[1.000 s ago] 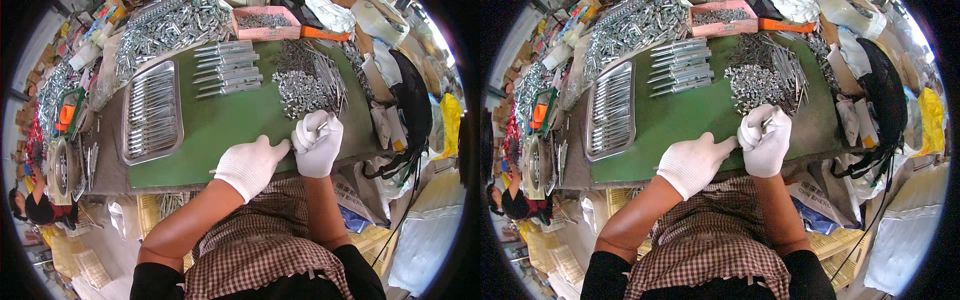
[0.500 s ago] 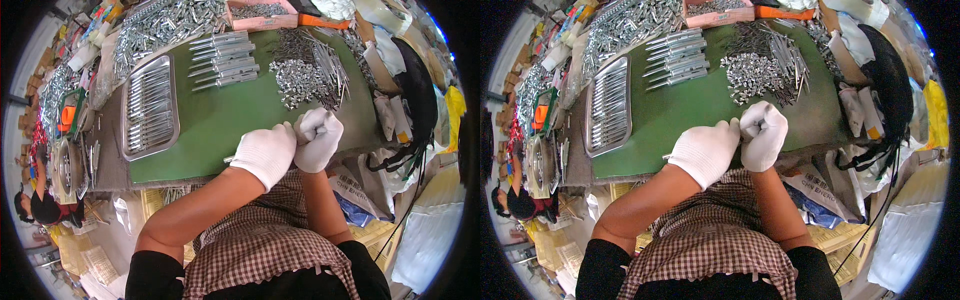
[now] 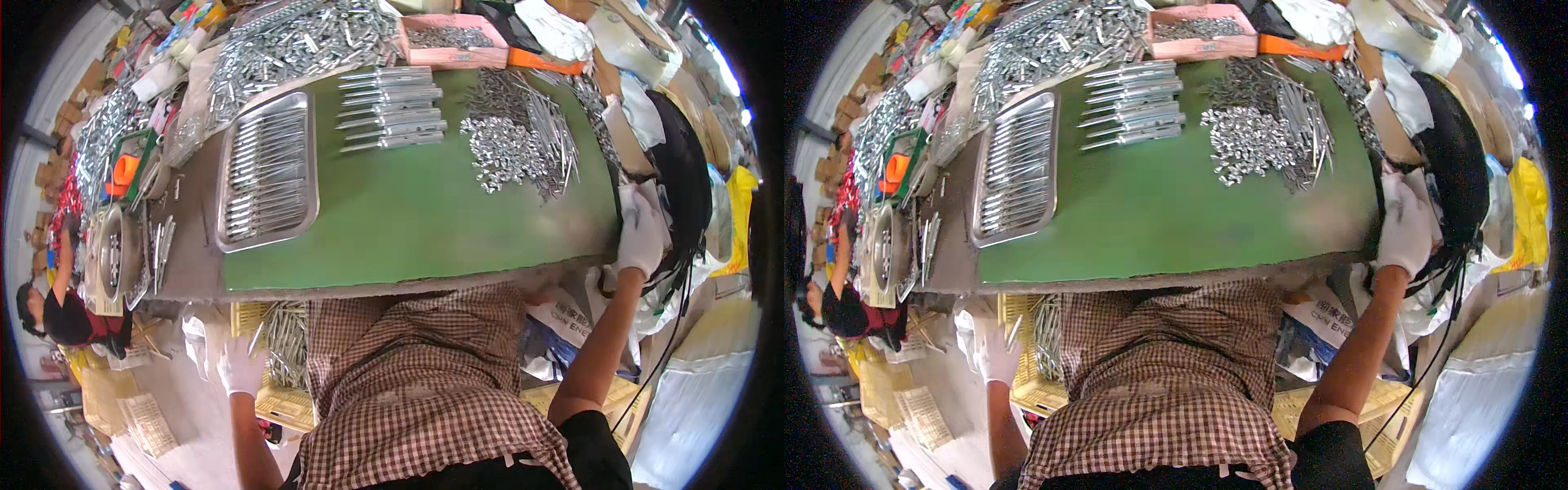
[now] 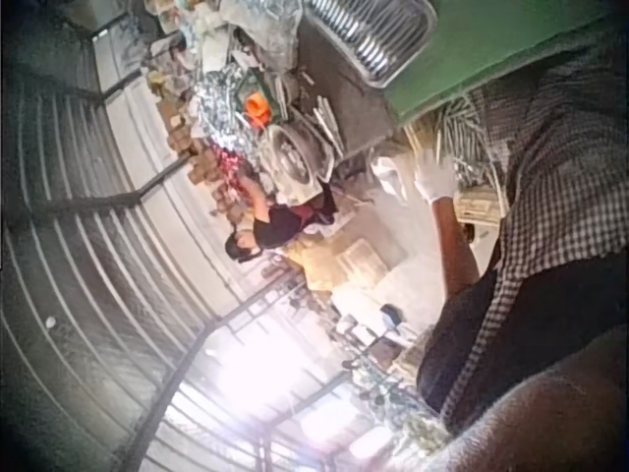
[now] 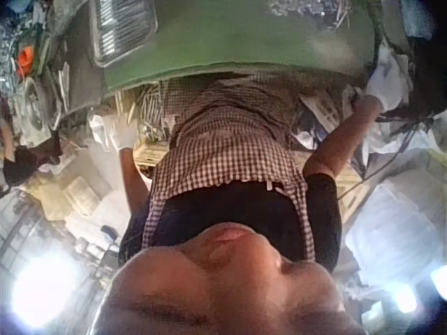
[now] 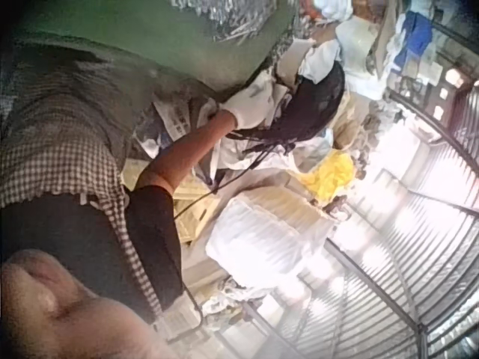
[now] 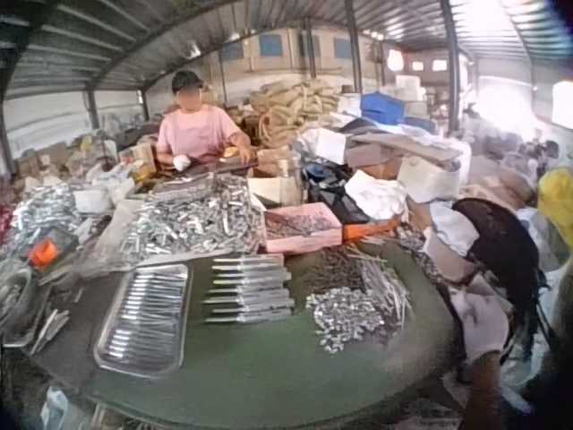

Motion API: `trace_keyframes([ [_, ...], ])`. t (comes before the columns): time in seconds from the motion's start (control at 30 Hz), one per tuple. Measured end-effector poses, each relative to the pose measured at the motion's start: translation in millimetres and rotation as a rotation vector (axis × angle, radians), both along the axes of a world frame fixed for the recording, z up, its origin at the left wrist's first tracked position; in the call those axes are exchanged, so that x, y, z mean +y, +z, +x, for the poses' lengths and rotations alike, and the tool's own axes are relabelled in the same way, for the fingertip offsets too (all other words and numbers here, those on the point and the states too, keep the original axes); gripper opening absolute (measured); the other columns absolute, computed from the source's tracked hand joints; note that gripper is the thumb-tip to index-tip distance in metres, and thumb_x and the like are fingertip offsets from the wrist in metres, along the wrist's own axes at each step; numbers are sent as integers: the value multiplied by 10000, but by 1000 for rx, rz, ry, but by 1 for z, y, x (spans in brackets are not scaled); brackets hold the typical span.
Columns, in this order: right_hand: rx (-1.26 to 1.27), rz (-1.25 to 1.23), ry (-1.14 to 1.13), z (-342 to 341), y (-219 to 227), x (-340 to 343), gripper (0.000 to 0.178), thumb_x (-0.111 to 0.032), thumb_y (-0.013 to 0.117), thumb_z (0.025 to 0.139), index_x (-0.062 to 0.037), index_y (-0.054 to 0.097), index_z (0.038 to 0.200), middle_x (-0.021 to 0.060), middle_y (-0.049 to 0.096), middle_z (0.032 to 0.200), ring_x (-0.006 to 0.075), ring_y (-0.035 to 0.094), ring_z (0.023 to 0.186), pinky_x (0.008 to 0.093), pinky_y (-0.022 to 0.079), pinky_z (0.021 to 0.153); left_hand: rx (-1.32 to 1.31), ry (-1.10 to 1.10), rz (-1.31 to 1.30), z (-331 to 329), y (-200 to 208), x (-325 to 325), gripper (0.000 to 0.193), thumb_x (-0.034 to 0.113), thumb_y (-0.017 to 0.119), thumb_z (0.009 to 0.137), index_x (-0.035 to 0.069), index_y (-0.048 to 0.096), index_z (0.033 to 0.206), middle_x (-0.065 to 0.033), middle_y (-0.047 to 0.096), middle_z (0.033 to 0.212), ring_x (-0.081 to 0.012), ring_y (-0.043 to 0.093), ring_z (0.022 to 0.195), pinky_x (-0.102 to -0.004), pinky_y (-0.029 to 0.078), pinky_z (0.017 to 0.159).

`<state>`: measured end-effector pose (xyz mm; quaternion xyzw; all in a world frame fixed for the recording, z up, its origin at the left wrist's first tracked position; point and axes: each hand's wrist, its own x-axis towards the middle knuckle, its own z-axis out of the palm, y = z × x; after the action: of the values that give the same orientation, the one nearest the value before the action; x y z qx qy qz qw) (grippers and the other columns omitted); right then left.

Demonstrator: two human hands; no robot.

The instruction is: The person assembles metal components by picking up small metal clips from the work surface and attaching them onto metal shafts by hand.

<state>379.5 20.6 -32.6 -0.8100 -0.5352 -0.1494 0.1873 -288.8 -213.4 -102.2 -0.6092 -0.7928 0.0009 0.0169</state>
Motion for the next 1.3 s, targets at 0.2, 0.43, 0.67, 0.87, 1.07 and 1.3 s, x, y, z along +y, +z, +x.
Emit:
trace_keyframes([
  [0.2,208,300,510,-119,62,-9,235,-161,620,882,-104,708,1092,95,702,1030,285,648,955,387,510,850,-172,134,-8,-17,-41,-34,420,241,618,876,43,608,1246,-209,612,1180,-379,614,1032,-449,486,916],
  [0.43,181,-155,997,-292,17,8,110,-317,613,896,-243,625,976,121,556,885,291,626,722,416,530,642,-428,-327,317,88,23,82,260,58,601,835,6,671,1080,-183,662,943,-366,629,878,-440,508,801],
  [0.67,141,-60,762,-216,6,-28,123,-238,681,815,-211,617,917,84,531,829,301,599,640,418,506,568,-560,-708,321,133,24,93,260,-28,644,789,22,707,1037,-151,692,922,-316,671,794,-390,546,729],
  [0.87,213,-15,659,-166,23,-44,189,-226,708,799,-217,678,985,90,539,790,296,605,643,415,490,564,-619,-838,309,152,22,104,290,-13,667,768,31,698,1053,-108,680,874,-280,656,726,-379,523,642],
  [1.07,126,-180,677,-154,26,-34,82,-239,665,816,-174,622,839,113,547,781,339,598,647,447,501,580,-588,-1020,325,184,45,124,280,17,700,759,40,693,1039,-59,639,782,-233,617,637,-349,490,564],
  [1.3,14,-16,584,-78,66,-34,221,-217,637,834,-233,713,1040,96,637,896,316,634,807,410,527,733,-569,-1043,391,199,86,147,335,34,708,718,76,706,1050,-36,678,855,-228,649,681,-338,522,599],
])
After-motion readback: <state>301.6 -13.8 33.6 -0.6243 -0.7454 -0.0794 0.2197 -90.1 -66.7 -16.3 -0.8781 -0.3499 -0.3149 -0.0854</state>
